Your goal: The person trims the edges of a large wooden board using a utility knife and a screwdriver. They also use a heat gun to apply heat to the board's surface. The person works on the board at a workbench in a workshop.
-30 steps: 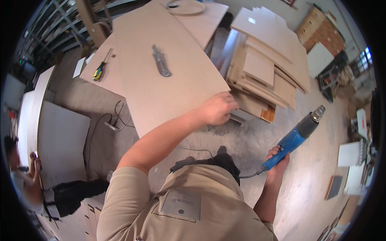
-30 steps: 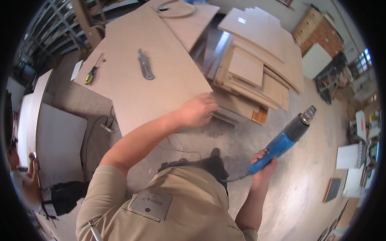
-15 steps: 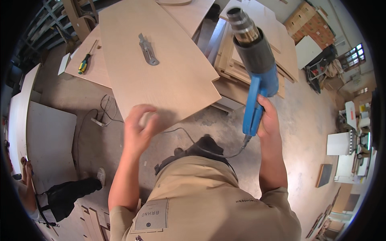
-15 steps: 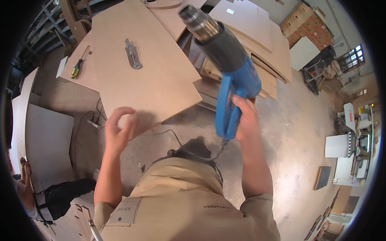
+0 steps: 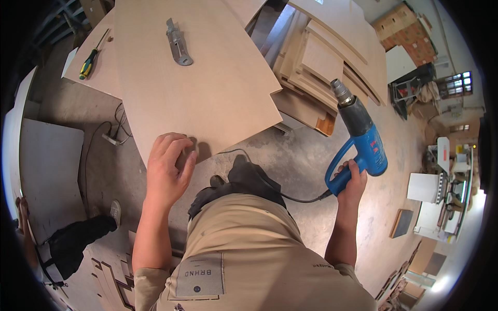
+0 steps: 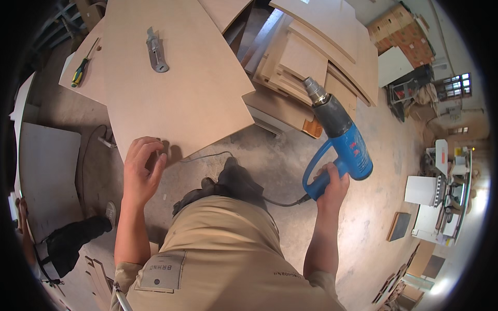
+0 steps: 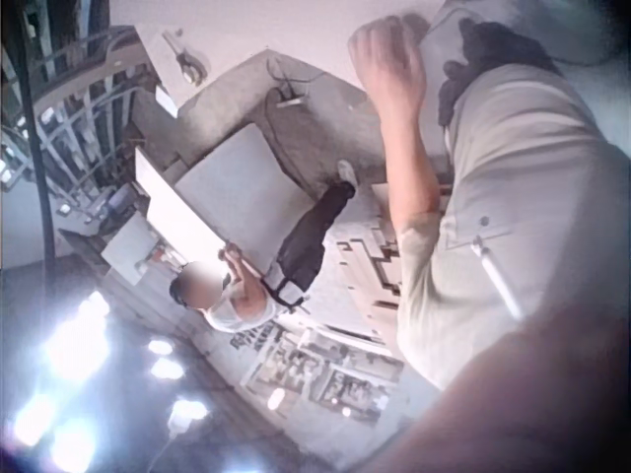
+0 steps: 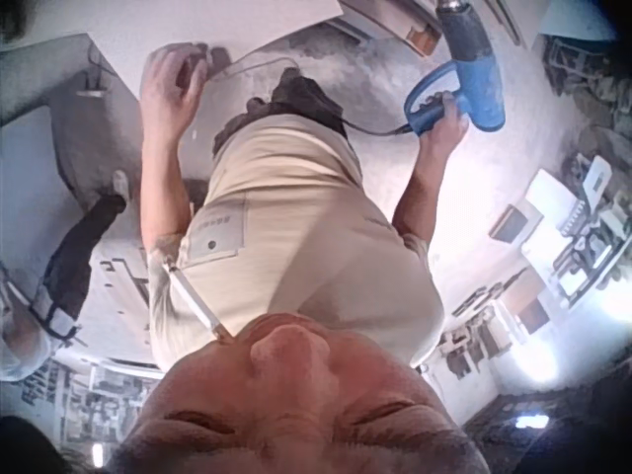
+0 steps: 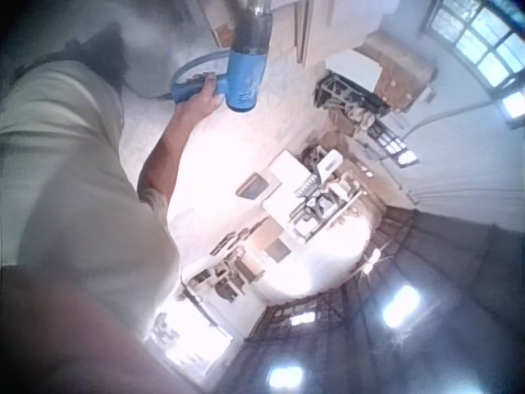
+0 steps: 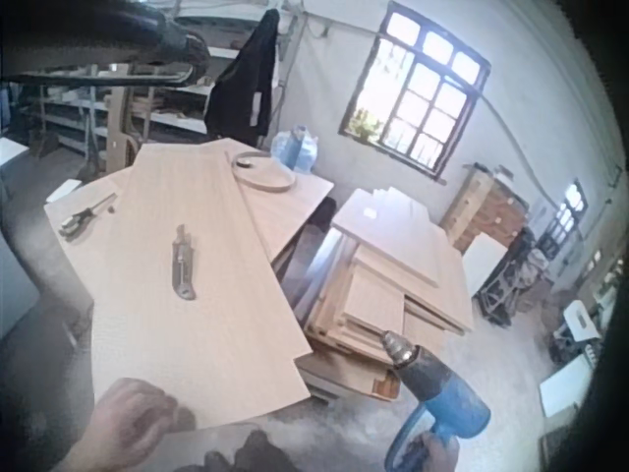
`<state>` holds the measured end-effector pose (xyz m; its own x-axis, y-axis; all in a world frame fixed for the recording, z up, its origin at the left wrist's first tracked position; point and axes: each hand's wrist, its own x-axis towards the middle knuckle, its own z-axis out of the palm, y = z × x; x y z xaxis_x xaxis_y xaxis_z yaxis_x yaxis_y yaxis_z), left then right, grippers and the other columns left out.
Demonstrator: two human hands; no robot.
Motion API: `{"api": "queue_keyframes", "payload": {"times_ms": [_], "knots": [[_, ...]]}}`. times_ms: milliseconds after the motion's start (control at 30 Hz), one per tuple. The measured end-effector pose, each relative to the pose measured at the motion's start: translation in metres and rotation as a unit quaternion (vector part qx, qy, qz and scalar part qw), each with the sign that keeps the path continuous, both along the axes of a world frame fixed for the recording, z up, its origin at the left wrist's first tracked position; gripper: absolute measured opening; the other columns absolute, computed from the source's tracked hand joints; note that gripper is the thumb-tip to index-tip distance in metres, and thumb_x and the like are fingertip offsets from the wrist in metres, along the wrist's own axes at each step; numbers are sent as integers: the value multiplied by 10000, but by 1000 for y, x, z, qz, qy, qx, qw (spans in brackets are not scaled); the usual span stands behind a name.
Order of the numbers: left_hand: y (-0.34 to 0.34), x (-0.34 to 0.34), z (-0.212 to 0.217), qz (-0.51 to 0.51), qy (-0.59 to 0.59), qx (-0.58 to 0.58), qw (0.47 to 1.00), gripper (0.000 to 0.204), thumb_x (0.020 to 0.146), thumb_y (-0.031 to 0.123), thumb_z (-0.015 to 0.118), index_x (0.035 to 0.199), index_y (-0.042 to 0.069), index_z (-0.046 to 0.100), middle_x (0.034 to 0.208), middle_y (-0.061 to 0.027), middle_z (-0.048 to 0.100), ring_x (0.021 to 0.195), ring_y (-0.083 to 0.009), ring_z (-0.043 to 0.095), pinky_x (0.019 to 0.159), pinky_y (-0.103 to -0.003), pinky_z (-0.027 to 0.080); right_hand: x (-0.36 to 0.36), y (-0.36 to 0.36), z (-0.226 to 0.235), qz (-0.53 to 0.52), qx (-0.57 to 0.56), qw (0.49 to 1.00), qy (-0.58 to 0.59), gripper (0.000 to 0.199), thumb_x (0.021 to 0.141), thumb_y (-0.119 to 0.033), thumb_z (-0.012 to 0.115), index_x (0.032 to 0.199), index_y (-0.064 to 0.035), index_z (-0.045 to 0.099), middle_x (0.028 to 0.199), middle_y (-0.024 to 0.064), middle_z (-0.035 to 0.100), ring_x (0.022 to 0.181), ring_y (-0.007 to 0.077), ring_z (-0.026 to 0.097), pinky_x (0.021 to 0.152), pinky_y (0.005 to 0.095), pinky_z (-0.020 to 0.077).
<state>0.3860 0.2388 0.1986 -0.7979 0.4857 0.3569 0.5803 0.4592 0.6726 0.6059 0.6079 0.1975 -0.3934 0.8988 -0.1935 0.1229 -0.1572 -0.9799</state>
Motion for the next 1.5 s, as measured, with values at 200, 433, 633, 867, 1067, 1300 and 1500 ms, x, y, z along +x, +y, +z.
{"api": "queue_keyframes", "payload": {"times_ms": [200,433,633,867,1067,1300,1500], "knots": [[18,-9,-6,-13,16,-15,1000,202,797,1,736,984,7,659,1045,-150,663,1023,-360,615,877,-435,516,21,-3,-15,-39,79,996,-14,161,906,-9,655,1041,-17,568,818,95,651,706,188,647,682,327,550],[22,-5,2,-28,7,-36,999,219,779,9,742,981,11,657,1062,-148,649,1031,-365,615,884,-440,521,13,-19,-28,-5,77,997,4,174,895,8,659,1047,4,574,835,93,647,695,187,637,673,329,541],[50,20,41,-167,-52,41,984,290,787,60,760,1049,-4,653,1055,-166,646,1012,-357,628,860,-442,536,-56,-40,25,28,-227,956,183,202,917,-128,671,1081,-40,590,927,79,639,755,206,628,673,342,535],[53,23,69,-198,-51,78,976,336,793,75,764,1093,-19,643,1097,-169,634,1052,-361,624,896,-439,532,-130,-53,48,159,-196,949,189,207,930,-197,650,1065,-56,583,866,85,637,723,208,636,640,350,547],[-33,13,19,57,-8,55,997,390,787,74,726,1156,-2,623,1301,-194,586,1231,-366,559,1073,-459,425,-50,4,48,83,-17,994,-71,193,893,-137,647,1033,-46,551,775,89,614,650,214,648,566,371,560],[-97,-18,-41,105,-286,152,940,694,832,94,728,1444,-23,422,1341,-197,582,1218,-309,580,1043,-431,444,0,-3,24,27,-23,984,-176,197,856,-151,645,982,-42,540,736,90,602,548,209,620,485,352,539],[-98,-34,-35,39,-328,147,932,785,860,103,719,1522,-39,320,1269,-183,646,1134,-278,639,1000,-405,471,-19,-23,27,66,-11,974,-215,165,847,-127,651,936,-23,557,708,90,596,512,204,598,477,342,532]]}}
